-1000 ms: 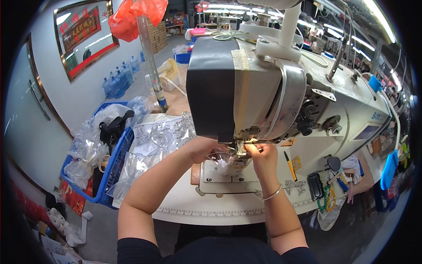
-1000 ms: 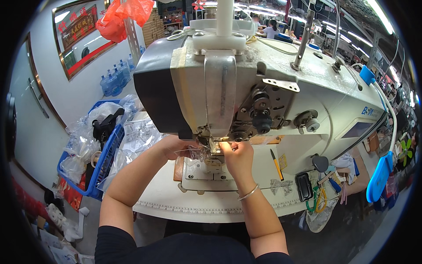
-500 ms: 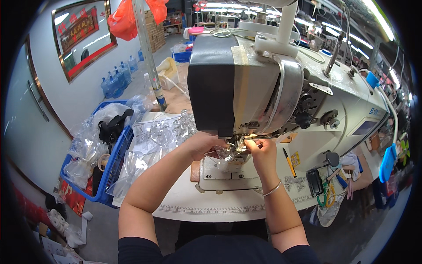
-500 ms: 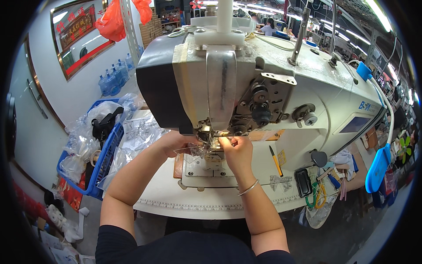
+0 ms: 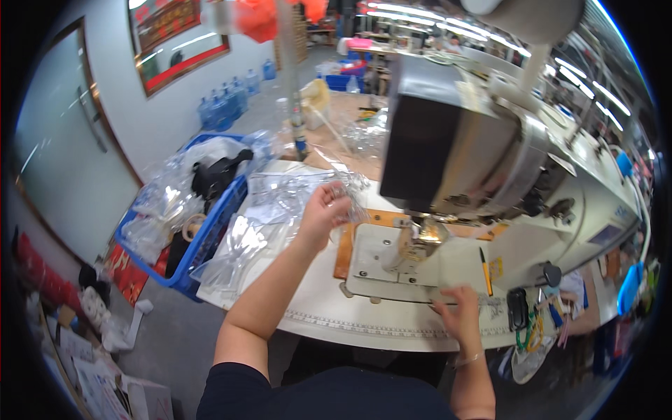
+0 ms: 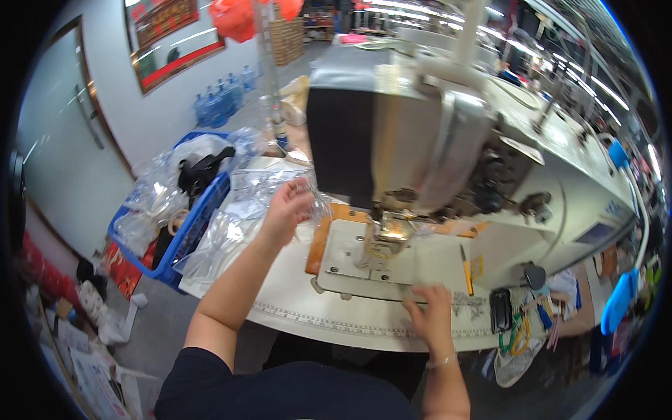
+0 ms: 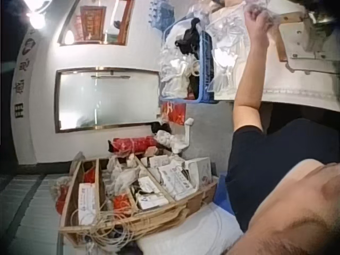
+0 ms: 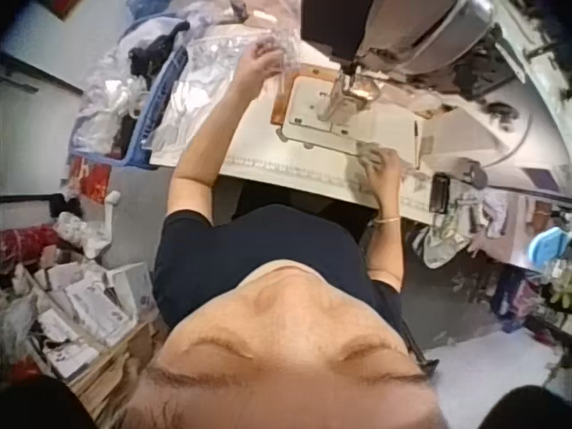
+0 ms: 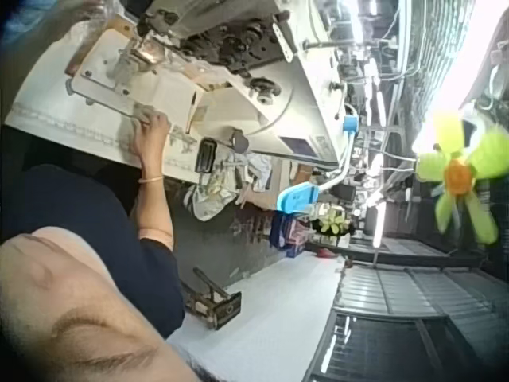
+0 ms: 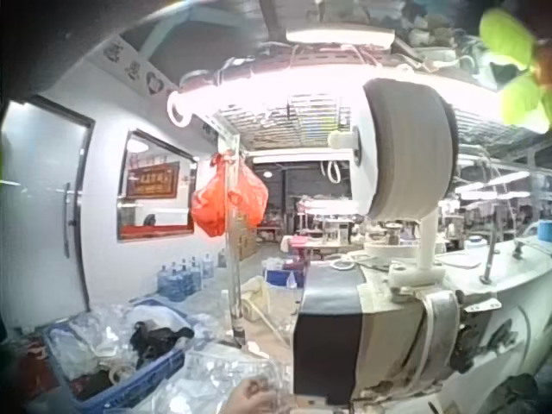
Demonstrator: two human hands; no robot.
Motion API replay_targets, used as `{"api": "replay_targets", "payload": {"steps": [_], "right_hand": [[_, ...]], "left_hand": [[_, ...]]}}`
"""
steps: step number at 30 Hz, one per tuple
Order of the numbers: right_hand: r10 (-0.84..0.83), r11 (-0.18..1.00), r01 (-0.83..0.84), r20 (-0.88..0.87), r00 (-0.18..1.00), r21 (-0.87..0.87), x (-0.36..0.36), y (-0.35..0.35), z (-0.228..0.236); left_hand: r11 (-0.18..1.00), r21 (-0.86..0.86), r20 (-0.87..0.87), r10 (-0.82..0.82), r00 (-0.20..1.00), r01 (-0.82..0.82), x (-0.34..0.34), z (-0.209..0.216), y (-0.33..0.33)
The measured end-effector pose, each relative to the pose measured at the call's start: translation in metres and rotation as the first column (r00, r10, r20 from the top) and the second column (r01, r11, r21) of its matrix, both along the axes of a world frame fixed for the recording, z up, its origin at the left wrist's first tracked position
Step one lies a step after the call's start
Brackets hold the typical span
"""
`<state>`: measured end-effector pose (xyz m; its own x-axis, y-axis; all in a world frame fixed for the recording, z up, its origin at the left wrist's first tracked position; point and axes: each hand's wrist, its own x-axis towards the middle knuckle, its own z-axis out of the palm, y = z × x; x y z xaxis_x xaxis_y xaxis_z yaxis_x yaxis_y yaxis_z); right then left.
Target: The person aligns small transparent plastic pieces and sews them together using a sewing machine. They repeatedly pick up pieces, position them under the needle, sew, and trim excess material. The person also handles a roll of tape and a plastic bag containing additional parts.
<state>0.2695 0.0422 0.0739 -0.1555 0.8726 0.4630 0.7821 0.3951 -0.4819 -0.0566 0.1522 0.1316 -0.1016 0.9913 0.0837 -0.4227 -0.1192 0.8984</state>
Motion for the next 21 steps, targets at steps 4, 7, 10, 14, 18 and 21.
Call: {"api": "replay_targets", "payload": {"steps": [4,7,10,14,18,21], "right_hand": [[-0.067,0.998,0.067,0.004,0.998,0.013,-0.002,-0.038,-0.050],[-0.052,0.997,0.057,-0.079,0.995,0.055,-0.009,-0.033,-0.061],[-0.121,0.980,0.012,-0.549,0.827,-0.198,-0.036,-0.033,-0.034],[0.223,0.967,-0.163,-0.341,0.913,0.196,-0.098,-0.039,0.021],[0.313,0.939,-0.276,-0.181,0.932,0.203,-0.108,-0.040,0.015],[0.285,0.939,-0.228,-0.211,0.935,0.258,-0.112,-0.044,0.009]], "left_hand": [[0.992,0.082,0.100,-0.100,0.990,0.092,-0.006,-0.033,-0.065],[0.988,0.064,0.169,-0.150,0.974,0.141,0.000,-0.051,-0.101],[0.972,0.056,0.149,-0.234,0.961,0.228,0.007,-0.070,-0.120],[0.956,0.052,0.105,-0.294,0.950,0.290,0.014,-0.077,-0.147],[0.943,0.018,0.094,-0.332,0.939,0.332,0.018,-0.074,-0.164],[0.941,0.031,0.138,-0.339,0.931,0.338,0.021,-0.077,-0.171]]}}
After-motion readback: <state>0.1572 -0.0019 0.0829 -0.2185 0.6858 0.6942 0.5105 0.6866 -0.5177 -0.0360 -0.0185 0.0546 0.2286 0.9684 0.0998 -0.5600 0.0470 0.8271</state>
